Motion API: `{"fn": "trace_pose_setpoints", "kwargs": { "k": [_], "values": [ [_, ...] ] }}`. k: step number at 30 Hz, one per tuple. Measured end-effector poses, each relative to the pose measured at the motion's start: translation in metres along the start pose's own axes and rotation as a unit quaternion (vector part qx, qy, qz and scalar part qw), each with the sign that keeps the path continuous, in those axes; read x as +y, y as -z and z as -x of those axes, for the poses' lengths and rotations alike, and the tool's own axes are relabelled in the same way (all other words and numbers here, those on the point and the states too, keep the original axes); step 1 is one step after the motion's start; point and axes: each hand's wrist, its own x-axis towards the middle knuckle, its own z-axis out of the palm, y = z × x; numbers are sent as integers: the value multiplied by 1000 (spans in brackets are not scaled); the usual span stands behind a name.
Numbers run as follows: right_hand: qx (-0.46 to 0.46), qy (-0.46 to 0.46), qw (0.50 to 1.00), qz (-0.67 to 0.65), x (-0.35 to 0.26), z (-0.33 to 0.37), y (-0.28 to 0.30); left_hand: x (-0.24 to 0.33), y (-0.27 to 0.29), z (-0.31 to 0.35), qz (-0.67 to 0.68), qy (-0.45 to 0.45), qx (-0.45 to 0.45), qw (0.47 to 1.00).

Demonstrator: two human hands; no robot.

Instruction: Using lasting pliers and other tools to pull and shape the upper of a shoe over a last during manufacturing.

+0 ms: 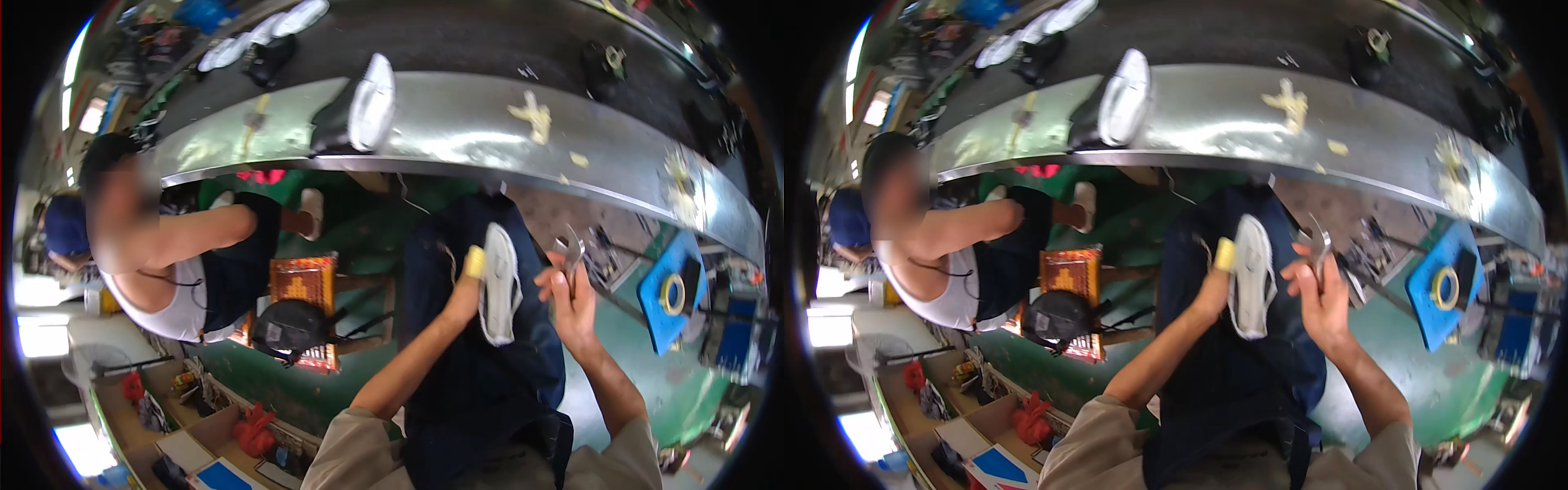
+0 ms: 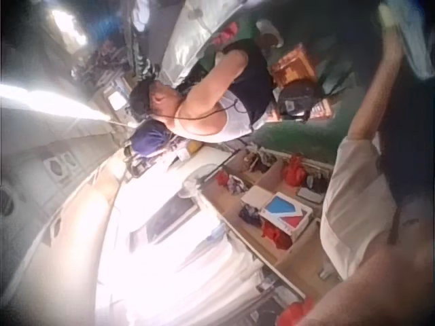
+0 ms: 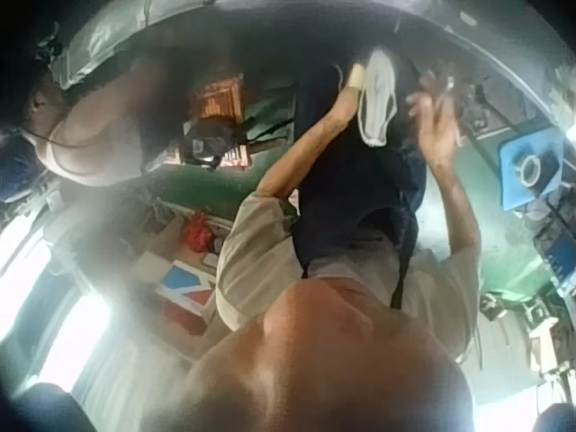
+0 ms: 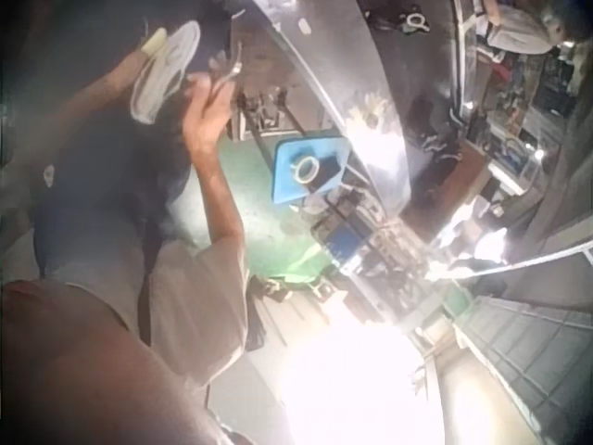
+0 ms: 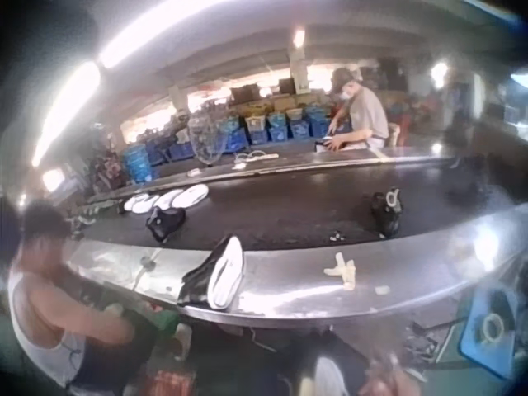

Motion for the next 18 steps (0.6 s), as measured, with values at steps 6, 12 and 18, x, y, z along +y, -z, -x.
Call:
{"fn": "trace_pose_setpoints", "kwargs": {
  "k": [6, 12, 18],
  "values": [
    [-237, -62, 915, 321, 47, -1, -1, -44, 22, -9, 127, -53, -85, 987],
    [-426, -234, 872, 62, 4, -23, 28, -32, 4, 0, 38, -118, -66, 990],
    [-237, -43, 937, 252, -6, -6, -18, -30, 6, -7, -7, -136, -54, 989]
  ]
}}
